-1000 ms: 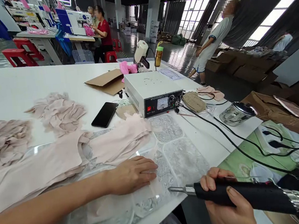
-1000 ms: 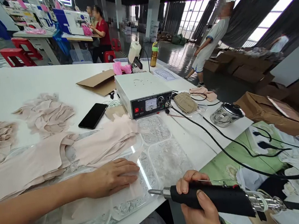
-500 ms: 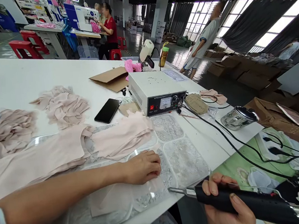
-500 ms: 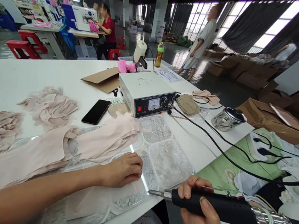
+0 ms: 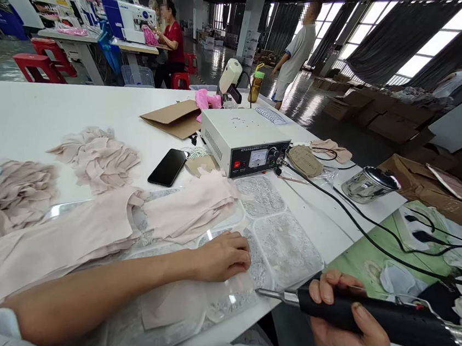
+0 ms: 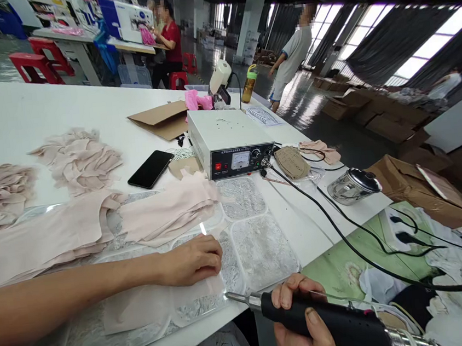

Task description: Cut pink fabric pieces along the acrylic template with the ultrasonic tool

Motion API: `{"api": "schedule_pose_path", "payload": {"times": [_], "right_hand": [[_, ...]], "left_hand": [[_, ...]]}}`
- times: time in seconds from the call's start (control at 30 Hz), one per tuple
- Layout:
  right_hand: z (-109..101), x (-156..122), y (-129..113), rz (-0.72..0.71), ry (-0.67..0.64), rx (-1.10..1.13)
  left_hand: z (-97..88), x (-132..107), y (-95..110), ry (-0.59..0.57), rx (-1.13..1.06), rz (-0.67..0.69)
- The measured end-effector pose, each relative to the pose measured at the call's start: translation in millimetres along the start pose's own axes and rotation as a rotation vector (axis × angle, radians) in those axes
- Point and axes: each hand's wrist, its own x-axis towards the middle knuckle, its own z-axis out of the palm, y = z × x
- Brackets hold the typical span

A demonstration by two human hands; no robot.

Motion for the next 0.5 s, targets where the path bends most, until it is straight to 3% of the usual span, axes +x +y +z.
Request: {"api": "schedule_pose_path", "payload": {"times": [0.33,0.5], "right_hand": [[4.8,-5.1,1.4,-0.034,0.019,-0.032],[6.7,-4.7,3.1,-0.020,0.012,-0.003]], "left_hand": [[2.9,-2.2,-1.8,0.035,0.003,0.019],[-1.9,-3.8,-1.4,0.034,0.044,0.092]]}}
